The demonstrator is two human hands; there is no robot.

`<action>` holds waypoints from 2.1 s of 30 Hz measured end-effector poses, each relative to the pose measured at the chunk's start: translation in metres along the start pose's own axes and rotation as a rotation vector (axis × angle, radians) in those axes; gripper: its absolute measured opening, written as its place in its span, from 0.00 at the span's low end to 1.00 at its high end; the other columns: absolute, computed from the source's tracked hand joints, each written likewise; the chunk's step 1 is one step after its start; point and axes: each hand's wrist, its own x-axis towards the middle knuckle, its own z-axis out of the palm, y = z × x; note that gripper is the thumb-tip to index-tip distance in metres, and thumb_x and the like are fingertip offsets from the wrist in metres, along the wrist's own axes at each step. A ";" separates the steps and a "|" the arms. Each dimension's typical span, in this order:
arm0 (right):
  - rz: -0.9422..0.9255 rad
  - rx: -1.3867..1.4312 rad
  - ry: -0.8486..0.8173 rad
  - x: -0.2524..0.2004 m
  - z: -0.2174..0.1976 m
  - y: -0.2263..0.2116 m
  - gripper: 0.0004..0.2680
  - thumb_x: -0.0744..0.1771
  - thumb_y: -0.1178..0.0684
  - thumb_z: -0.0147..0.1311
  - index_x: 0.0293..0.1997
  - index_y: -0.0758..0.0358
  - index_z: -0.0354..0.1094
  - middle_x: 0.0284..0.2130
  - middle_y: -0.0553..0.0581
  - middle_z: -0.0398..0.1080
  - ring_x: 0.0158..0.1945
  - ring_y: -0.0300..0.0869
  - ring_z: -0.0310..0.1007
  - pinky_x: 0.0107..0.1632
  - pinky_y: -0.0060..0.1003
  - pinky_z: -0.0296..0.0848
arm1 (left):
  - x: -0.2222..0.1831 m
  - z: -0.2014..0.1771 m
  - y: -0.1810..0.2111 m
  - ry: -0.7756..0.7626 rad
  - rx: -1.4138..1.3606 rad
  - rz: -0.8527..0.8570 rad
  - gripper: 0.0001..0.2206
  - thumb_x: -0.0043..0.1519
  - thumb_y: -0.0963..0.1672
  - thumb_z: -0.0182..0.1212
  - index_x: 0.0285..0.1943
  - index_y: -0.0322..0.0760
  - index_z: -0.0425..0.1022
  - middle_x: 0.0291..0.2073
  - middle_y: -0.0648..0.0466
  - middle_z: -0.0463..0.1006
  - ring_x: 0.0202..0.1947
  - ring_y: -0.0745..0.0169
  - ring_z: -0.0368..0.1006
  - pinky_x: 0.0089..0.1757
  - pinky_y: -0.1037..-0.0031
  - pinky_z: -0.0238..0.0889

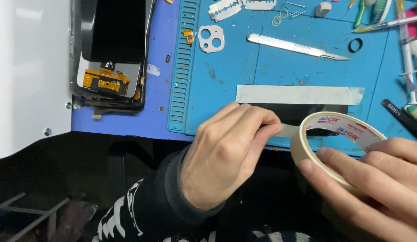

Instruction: The person holds a cracked phone display assembly and uses tweezers to pry at its edge, then turns the panel over to view its back. They lay the panel on the work mat, apply strips of tape over its surface, and cut the tape with scissors.

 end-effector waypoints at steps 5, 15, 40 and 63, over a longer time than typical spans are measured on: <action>-0.031 -0.095 -0.180 0.006 -0.001 -0.003 0.22 0.60 0.53 0.61 0.62 0.59 0.70 0.41 0.60 0.78 0.29 0.40 0.75 0.35 0.40 0.71 | -0.011 -0.012 0.005 -0.010 0.258 -0.041 0.04 0.66 0.36 0.64 0.44 0.29 0.72 0.37 0.49 0.76 0.39 0.49 0.72 0.42 0.64 0.66; 1.787 0.842 -0.146 -0.146 0.115 0.039 0.22 0.68 0.43 0.61 0.61 0.74 0.70 0.39 0.76 0.75 0.35 0.61 0.78 0.37 0.52 0.78 | -0.014 -0.035 -0.008 0.036 0.480 -0.114 0.05 0.64 0.36 0.64 0.43 0.28 0.72 0.37 0.47 0.76 0.40 0.46 0.70 0.42 0.62 0.65; 1.306 0.520 -0.160 -0.035 0.062 0.009 0.14 0.71 0.58 0.41 0.62 0.70 0.66 0.53 0.70 0.71 0.56 0.50 0.77 0.59 0.41 0.72 | 0.018 -0.018 -0.014 -0.122 0.658 -0.120 0.11 0.57 0.40 0.68 0.31 0.36 0.66 0.24 0.53 0.69 0.29 0.55 0.67 0.33 0.64 0.59; 0.869 0.234 -0.093 -0.044 0.054 -0.001 0.17 0.67 0.61 0.45 0.64 0.72 0.64 0.52 0.69 0.68 0.55 0.52 0.75 0.61 0.42 0.75 | 0.018 -0.017 -0.012 -0.172 0.737 -0.138 0.12 0.60 0.43 0.67 0.31 0.38 0.65 0.24 0.54 0.67 0.31 0.55 0.67 0.34 0.63 0.59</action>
